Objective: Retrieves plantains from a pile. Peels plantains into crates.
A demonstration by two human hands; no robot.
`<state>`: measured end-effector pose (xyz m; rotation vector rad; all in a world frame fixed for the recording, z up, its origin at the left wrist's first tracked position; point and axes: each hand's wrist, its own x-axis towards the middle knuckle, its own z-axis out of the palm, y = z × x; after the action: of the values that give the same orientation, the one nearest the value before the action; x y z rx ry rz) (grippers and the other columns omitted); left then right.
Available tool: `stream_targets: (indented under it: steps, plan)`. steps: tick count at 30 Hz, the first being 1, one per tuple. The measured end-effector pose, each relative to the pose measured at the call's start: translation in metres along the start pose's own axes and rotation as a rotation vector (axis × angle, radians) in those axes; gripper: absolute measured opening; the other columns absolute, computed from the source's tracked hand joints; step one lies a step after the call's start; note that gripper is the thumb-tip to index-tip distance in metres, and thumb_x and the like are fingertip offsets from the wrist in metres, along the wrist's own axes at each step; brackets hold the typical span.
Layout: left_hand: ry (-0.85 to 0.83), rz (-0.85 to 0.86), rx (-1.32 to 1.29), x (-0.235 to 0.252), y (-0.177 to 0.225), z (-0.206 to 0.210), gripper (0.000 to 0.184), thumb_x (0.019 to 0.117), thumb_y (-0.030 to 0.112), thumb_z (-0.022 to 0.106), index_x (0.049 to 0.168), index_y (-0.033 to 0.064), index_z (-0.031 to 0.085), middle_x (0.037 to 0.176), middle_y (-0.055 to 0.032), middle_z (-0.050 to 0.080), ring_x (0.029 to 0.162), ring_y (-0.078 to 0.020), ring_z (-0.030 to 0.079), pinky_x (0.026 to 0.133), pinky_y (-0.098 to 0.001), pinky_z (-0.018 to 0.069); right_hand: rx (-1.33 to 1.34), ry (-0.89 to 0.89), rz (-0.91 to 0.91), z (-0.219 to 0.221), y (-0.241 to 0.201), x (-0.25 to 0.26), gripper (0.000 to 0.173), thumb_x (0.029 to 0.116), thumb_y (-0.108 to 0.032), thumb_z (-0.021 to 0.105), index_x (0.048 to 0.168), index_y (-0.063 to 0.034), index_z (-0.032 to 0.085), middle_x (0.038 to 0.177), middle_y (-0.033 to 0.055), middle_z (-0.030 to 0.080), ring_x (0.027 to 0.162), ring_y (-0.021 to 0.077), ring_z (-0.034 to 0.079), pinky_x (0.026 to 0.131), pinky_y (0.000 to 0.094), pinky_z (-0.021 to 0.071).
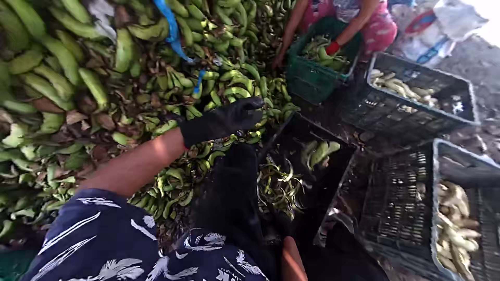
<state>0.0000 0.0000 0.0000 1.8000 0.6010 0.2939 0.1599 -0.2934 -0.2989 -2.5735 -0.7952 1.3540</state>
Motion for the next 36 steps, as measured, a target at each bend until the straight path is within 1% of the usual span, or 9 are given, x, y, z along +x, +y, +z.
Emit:
stream_targets:
  steps: [3,8,11,18,23,24,25,30,36]
  plan:
    - [0.003,-0.122,0.147,-0.016,-0.049,-0.021,0.048,0.1057,0.026,0.055,0.15,0.0089,0.045,0.142,-0.009,0.057,0.12,-0.0108,0.06,0.102,-0.0299,0.0504,-0.066,-0.031,0.026,0.004,0.004,0.018,0.067,0.1037,-0.063,0.041,0.131,-0.0068,0.067,0.129,0.0214,0.067,0.123,0.0391,0.062,0.105,0.0627,0.0452]
    - [0.049,-0.375,0.451,-0.043,-0.151,-0.072,0.044,0.1061,0.033,0.054,0.139,0.003,0.055,0.121,-0.0224,0.065,0.112,-0.0349,0.064,0.099,-0.0561,0.0485,-0.021,-0.026,0.006,0.008,0.011,0.026,0.069,0.1031,-0.064,0.042,0.135,-0.0067,0.065,0.131,0.0226,0.066,0.125,0.0396,0.06,0.107,0.0638,0.0441]
    - [0.255,-0.468,0.657,-0.065,-0.206,-0.106,0.053,0.1009,0.049,0.057,0.142,0.0162,0.057,0.128,-0.0199,0.064,0.114,-0.0388,0.064,0.094,-0.0637,0.0505,-0.185,-0.066,-0.069,0.006,0.009,0.025,0.053,0.1068,-0.049,0.047,0.146,-0.0137,0.057,0.137,0.0231,0.063,0.128,0.0414,0.058,0.108,0.063,0.0434]
    - [0.842,-0.705,0.839,-0.107,-0.197,-0.165,0.075,0.0997,0.052,0.058,0.157,0.0096,0.036,0.151,-0.0314,0.042,0.135,-0.0549,0.043,0.103,-0.0742,0.0377,-0.015,-0.038,0.055,-0.008,-0.024,-0.002,0.06,0.1091,-0.051,0.039,0.132,-0.0012,0.066,0.129,0.0264,0.066,0.123,0.0426,0.061,0.105,0.0653,0.0418]
    - [1.102,-0.76,0.86,-0.105,-0.202,-0.216,0.12,0.0745,0.077,0.071,0.165,0.0311,0.007,0.169,-0.0239,0.003,0.151,-0.0541,0.01,0.109,-0.0803,0.0197,-0.047,-0.157,0.15,-0.044,-0.082,-0.053,0.062,0.1128,-0.044,0.027,0.139,0.0028,0.058,0.137,0.0256,0.061,0.13,0.0395,0.056,0.111,0.0576,0.0378]
    - [1.095,-0.765,0.841,-0.1,-0.205,-0.222,0.123,0.0698,0.079,0.073,0.164,0.0368,0.006,0.17,-0.0225,-0.004,0.152,-0.0545,0.005,0.108,-0.0831,0.0165,-0.029,-0.134,0.145,-0.038,-0.073,-0.049,0.061,0.1127,-0.044,0.029,0.141,0.0027,0.056,0.139,0.0263,0.06,0.132,0.0406,0.054,0.112,0.0584,0.0361]
    - [1.085,-0.774,0.827,-0.095,-0.209,-0.227,0.124,0.0673,0.081,0.074,0.163,0.0411,0.006,0.17,-0.0219,-0.007,0.152,-0.0546,0.003,0.106,-0.0857,0.015,-0.003,0.045,0.031,-0.015,-0.041,-0.031,0.061,0.1107,-0.045,0.036,0.13,0.0056,0.065,0.124,0.0304,0.067,0.119,0.0459,0.063,0.105,0.0647,0.0429]
    - [1.146,-0.821,0.675,-0.072,-0.225,-0.249,0.098,0.0779,0.068,0.075,0.159,0.0432,0.026,0.169,-0.0254,-0.001,0.151,-0.0556,0.007,0.107,-0.0856,0.0119,-0.031,-0.001,0.019,0.003,0.006,0.016,0.071,0.1063,-0.059,0.035,0.126,-0.0006,0.069,0.123,0.0258,0.069,0.119,0.0427,0.063,0.104,0.0666,0.043]
    - [1.226,-0.849,0.648,-0.083,-0.242,-0.242,0.082,0.081,0.076,0.066,0.148,0.0311,0.049,0.163,-0.0281,0.023,0.145,-0.0536,0.029,0.107,-0.0738,0.0313,-0.011,0.015,0.064,0.005,0.001,0.013,0.07,0.1057,-0.06,0.038,0.123,-0.001,0.071,0.123,0.0243,0.07,0.12,0.0416,0.064,0.105,0.0664,0.0425]
